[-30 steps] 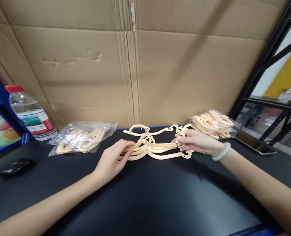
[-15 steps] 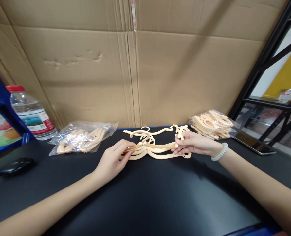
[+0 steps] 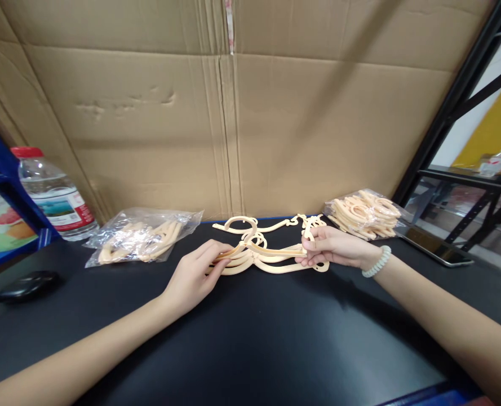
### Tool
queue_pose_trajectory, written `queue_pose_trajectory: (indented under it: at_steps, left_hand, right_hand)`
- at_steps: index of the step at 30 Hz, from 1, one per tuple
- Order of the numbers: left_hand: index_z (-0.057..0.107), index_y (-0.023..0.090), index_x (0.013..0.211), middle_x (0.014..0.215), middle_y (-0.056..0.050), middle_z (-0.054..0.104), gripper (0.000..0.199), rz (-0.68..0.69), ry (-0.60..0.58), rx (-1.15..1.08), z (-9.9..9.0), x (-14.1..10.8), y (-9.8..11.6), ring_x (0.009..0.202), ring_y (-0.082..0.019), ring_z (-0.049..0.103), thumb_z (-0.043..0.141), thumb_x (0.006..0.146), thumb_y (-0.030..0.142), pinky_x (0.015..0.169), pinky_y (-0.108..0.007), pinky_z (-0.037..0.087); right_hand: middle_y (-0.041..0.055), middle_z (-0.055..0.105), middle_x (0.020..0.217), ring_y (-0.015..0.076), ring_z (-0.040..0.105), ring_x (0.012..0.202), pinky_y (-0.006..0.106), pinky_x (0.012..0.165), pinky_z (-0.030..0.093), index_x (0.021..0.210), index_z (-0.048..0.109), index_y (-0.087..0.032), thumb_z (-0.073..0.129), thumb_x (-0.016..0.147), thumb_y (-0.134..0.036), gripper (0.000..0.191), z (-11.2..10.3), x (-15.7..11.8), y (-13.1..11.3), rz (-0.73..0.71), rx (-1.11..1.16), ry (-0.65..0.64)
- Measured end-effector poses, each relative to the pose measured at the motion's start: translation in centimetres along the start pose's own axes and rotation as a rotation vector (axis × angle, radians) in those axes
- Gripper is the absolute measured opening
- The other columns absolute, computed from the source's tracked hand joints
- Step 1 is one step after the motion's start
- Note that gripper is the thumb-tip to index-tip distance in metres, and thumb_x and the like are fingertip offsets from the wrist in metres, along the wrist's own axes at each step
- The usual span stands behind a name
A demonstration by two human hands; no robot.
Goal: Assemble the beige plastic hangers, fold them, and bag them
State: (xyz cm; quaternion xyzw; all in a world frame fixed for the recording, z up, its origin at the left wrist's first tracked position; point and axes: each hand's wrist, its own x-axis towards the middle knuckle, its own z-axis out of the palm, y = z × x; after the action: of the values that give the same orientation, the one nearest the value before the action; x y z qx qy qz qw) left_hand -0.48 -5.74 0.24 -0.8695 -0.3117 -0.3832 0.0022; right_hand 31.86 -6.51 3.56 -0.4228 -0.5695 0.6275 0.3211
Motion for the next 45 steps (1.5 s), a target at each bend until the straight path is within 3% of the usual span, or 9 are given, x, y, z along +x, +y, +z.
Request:
queue_pose_trajectory:
  at_steps: [6,19,25,31,34,37,45]
  left_hand:
    - [0.057,0.019,0.103,0.093,-0.006,0.064,0.015,-0.006,-0.004,0.006,-0.1,0.0,0.0,0.083,-0.017,0.064,0.045,0.094,0.022,0.066,-0.025,0.055]
    - [0.057,0.02,0.107,0.09,-0.004,0.063,0.018,-0.027,0.006,0.032,-0.1,0.0,0.0,0.079,-0.017,0.062,0.044,0.095,0.024,0.066,-0.026,0.052]
    - [0.058,0.02,0.111,0.088,-0.004,0.063,0.021,-0.028,0.021,0.052,0.0,0.0,-0.2,0.077,-0.017,0.062,0.045,0.095,0.024,0.069,-0.028,0.051]
    - [0.058,0.02,0.113,0.089,-0.005,0.063,0.022,-0.057,0.032,0.036,0.1,0.0,-0.3,0.078,-0.017,0.062,0.045,0.096,0.025,0.07,-0.029,0.051]
    - [0.058,0.02,0.11,0.09,-0.004,0.062,0.02,-0.056,0.075,0.043,-0.1,0.1,-0.1,0.08,-0.017,0.062,0.046,0.095,0.023,0.07,-0.028,0.051]
    - [0.06,0.019,0.107,0.092,-0.005,0.058,0.019,-0.044,0.105,0.053,-0.1,0.2,0.2,0.082,-0.017,0.061,0.046,0.094,0.021,0.068,-0.026,0.052]
    - [0.062,0.018,0.1,0.091,-0.005,0.062,0.015,0.083,0.067,0.181,-0.1,-0.2,0.7,0.081,-0.017,0.061,0.052,0.089,0.015,0.071,-0.027,0.051]
  right_hand:
    - [0.0049,0.071,0.066,0.0135,0.07,0.059,0.019,0.054,0.055,0.073,0.051,-0.017,0.078,0.071,-0.032,0.032,0.9,0.3,0.3,-0.052,-0.033,0.099]
    - [0.0048,0.071,0.067,0.0134,0.068,0.055,0.021,0.051,0.053,0.075,0.047,-0.018,0.076,0.072,-0.037,0.034,1.8,0.5,0.5,-0.162,-0.123,0.188]
    - [0.0026,0.068,0.067,0.0169,0.071,0.063,0.026,0.06,0.056,0.077,0.048,-0.019,0.074,0.073,-0.04,0.034,1.8,0.9,0.9,-0.227,-0.108,0.26]
    - [0.0033,0.064,0.091,0.0111,0.065,0.072,0.022,0.061,0.052,0.085,0.06,-0.018,0.071,0.078,-0.039,0.025,1.5,0.9,0.7,-0.331,-0.073,0.254]
    - [0.0024,0.061,0.092,0.0093,0.058,0.072,0.022,0.06,0.051,0.083,0.066,-0.017,0.07,0.078,-0.038,0.021,0.8,0.6,0.2,-0.369,0.031,0.272]
    - [0.0008,0.06,0.075,0.0089,0.055,0.063,0.023,0.057,0.05,0.08,0.069,-0.015,0.075,0.074,-0.035,0.022,-0.7,0.3,-0.1,-0.324,0.067,0.285]
    - [0.0007,0.064,0.071,0.0102,0.058,0.064,0.021,0.053,0.047,0.08,0.07,-0.016,0.078,0.071,-0.032,0.021,-4.6,0.3,0.4,-0.223,0.082,0.229]
